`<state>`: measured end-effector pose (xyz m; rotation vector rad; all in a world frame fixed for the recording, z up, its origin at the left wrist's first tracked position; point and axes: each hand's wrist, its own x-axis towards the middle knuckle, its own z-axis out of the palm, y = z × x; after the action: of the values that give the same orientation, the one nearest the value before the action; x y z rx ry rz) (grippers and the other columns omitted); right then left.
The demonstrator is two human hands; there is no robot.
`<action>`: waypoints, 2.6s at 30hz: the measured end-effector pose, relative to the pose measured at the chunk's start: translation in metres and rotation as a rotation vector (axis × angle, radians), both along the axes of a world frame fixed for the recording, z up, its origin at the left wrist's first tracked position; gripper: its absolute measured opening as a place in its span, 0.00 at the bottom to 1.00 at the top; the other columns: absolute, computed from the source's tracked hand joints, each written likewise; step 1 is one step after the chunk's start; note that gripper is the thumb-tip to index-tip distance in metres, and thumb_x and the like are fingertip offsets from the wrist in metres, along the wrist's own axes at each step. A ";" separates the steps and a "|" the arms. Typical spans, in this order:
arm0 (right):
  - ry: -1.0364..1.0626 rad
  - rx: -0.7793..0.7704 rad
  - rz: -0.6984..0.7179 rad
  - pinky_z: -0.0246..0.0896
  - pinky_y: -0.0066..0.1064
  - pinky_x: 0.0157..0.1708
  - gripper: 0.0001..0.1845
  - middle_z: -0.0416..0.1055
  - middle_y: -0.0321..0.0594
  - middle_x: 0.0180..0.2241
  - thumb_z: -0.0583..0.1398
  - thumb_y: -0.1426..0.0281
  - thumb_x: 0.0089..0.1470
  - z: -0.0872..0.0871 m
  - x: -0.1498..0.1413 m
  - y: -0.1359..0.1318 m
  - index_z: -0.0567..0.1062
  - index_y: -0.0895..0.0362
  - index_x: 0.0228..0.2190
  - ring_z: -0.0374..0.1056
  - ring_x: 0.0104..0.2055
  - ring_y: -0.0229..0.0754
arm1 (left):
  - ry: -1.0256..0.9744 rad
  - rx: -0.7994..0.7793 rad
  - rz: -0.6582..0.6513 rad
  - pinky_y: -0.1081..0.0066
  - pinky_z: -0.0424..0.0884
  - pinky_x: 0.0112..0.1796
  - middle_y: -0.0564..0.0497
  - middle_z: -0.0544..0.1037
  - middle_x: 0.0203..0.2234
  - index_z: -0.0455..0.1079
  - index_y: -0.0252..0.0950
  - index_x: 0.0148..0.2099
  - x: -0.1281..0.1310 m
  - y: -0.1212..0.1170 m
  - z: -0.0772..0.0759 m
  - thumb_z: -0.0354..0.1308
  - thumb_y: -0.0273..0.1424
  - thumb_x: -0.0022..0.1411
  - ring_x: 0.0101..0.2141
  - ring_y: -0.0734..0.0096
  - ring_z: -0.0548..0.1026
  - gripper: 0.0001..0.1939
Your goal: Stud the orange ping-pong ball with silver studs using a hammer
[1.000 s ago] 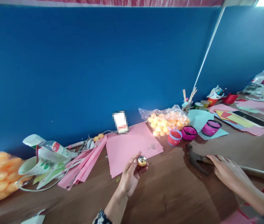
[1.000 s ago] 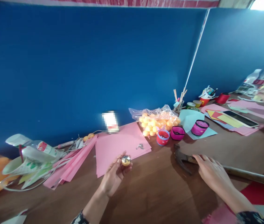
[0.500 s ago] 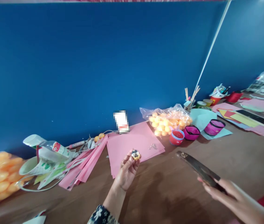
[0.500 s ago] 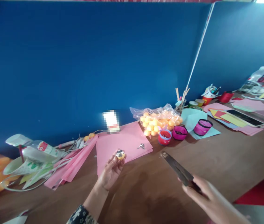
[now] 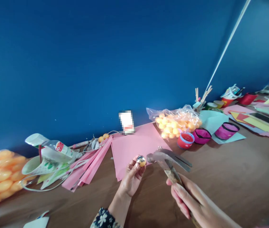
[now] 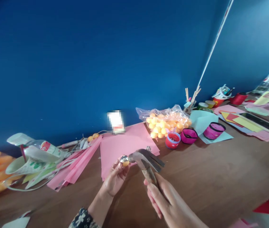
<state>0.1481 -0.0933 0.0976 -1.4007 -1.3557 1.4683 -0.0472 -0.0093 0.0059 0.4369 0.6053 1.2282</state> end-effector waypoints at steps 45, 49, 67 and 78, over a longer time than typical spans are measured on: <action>-0.093 0.039 0.037 0.57 0.26 0.23 0.22 0.55 0.29 0.20 0.45 0.51 0.56 0.014 -0.008 0.003 0.63 0.56 0.33 0.54 0.19 0.32 | -0.049 -0.004 0.025 0.77 0.71 0.36 0.51 0.78 0.33 0.72 0.37 0.41 0.005 0.000 -0.004 0.61 0.26 0.52 0.34 0.74 0.75 0.12; -0.109 0.011 0.051 0.57 0.27 0.24 0.23 0.55 0.30 0.20 0.44 0.51 0.56 0.007 -0.009 0.004 0.64 0.57 0.34 0.54 0.20 0.32 | -0.037 -0.003 0.040 0.77 0.71 0.36 0.52 0.78 0.32 0.72 0.35 0.41 0.006 0.000 -0.001 0.61 0.24 0.51 0.31 0.77 0.75 0.12; -0.044 0.034 -0.011 0.57 0.26 0.22 0.21 0.55 0.29 0.21 0.46 0.52 0.56 0.016 -0.006 0.002 0.63 0.56 0.38 0.54 0.19 0.32 | -0.088 0.018 -0.041 0.76 0.71 0.39 0.47 0.78 0.37 0.71 0.35 0.44 0.005 -0.004 0.003 0.59 0.25 0.54 0.38 0.69 0.75 0.13; -0.107 0.046 0.023 0.58 0.26 0.23 0.21 0.56 0.30 0.20 0.46 0.52 0.57 0.013 -0.011 -0.001 0.64 0.57 0.34 0.55 0.20 0.32 | -0.057 0.014 -0.004 0.75 0.70 0.40 0.51 0.78 0.34 0.71 0.37 0.45 0.006 -0.004 0.004 0.59 0.23 0.53 0.35 0.74 0.76 0.15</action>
<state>0.1374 -0.0948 0.1102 -1.4564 -1.4669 1.3854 -0.0412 -0.0133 0.0098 0.4134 0.5473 1.2380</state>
